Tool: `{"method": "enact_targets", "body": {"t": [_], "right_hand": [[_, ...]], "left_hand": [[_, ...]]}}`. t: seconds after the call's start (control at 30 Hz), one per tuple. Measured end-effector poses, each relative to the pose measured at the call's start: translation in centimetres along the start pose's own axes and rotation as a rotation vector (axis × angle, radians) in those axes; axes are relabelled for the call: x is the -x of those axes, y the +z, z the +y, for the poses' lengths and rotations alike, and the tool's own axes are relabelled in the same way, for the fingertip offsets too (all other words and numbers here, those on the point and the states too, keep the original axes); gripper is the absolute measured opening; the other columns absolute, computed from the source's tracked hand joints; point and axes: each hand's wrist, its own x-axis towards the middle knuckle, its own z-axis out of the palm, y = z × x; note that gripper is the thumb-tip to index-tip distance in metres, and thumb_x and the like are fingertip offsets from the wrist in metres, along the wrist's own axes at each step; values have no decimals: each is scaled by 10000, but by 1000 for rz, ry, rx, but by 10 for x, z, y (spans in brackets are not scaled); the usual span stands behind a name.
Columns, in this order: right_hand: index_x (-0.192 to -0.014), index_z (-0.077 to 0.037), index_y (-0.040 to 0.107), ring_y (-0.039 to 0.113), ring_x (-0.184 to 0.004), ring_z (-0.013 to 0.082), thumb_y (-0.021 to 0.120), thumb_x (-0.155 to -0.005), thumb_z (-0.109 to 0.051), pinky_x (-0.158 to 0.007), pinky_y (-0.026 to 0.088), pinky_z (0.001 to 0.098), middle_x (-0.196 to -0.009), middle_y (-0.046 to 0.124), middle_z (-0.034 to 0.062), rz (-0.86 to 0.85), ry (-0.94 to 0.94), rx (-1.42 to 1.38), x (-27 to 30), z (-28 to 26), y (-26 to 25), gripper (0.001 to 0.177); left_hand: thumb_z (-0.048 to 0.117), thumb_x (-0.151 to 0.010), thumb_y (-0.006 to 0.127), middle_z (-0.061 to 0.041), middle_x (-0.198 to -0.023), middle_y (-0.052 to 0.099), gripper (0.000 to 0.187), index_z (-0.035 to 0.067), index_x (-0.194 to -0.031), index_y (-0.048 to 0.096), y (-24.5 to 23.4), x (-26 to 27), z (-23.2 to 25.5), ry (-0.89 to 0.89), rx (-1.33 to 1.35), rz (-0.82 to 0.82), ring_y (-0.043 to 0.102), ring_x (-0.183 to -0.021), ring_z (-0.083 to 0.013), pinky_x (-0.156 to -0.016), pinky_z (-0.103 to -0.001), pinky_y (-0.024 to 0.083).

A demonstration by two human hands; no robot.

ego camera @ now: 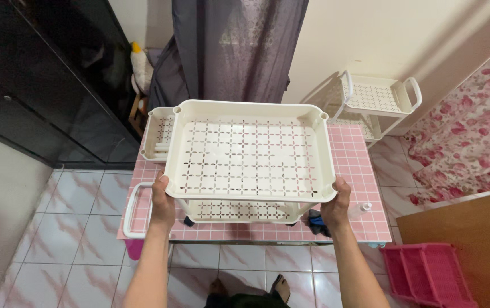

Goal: The person assembles a white plastic rolling shelf by inserting vertical poles into the base tray, stacking a second tray on top, and attaching handles. The person uses a cloth to wipe the poles before insertion.

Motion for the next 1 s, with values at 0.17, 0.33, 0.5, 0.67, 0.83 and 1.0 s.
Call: {"method": "enact_targets", "body": {"t": [0.17, 0.33, 0.5, 0.67, 0.83, 1.0], "right_hand": [[-1223, -2, 631, 688, -1063, 224, 494, -984, -423, -937, 531, 385, -1133, 709, 122, 78, 82, -12, -2, -15, 19, 503], [-1236, -50, 589, 639, -1080, 180, 502, -975, -426, -959, 493, 357, -1114, 677, 73, 54, 123, 30, 7, -30, 37, 466], [-1176, -49, 566, 609, -1003, 167, 513, -1002, -439, -903, 487, 349, -1038, 642, 65, 1, 106, 56, 3, -26, 32, 429], [-1190, -53, 553, 610, -996, 167, 525, -978, -457, -887, 493, 343, -1044, 642, 69, -30, 90, 115, 1, -21, 23, 457], [-1289, -31, 476, 607, -1079, 178, 547, -945, -478, -943, 503, 356, -1142, 617, 96, -64, 29, 128, -2, -17, 18, 568], [-1349, -13, 407, 599, -1153, 194, 562, -941, -463, -999, 504, 370, -1219, 572, 122, -54, -35, 116, -5, -11, 16, 627]], "left_hand": [[522, -918, 454, -130, -1276, 651, 677, -5, -1329, 558, 2, 1, 4, -12, -23, -20, 574, -1246, -210, -1069, -369, 397], [503, -907, 454, -130, -1285, 643, 675, -2, -1346, 544, 10, 3, 14, 26, -10, -49, 568, -1264, -203, -1089, -369, 402], [494, -903, 450, -128, -1267, 646, 667, 0, -1339, 551, 8, 1, 11, 27, -23, -55, 572, -1246, -204, -1075, -369, 407], [496, -920, 460, -130, -1261, 643, 635, -5, -1303, 540, 1, -3, 2, 29, -14, -25, 573, -1240, -205, -1071, -369, 410], [491, -891, 458, -112, -1262, 627, 636, 41, -1337, 515, 8, 0, 7, 49, 3, -30, 589, -1198, -198, -1029, -357, 439], [469, -902, 475, -107, -1184, 612, 574, 36, -1277, 500, 1, -5, -4, 93, -1, 3, 589, -1124, -205, -973, -374, 450]]}}
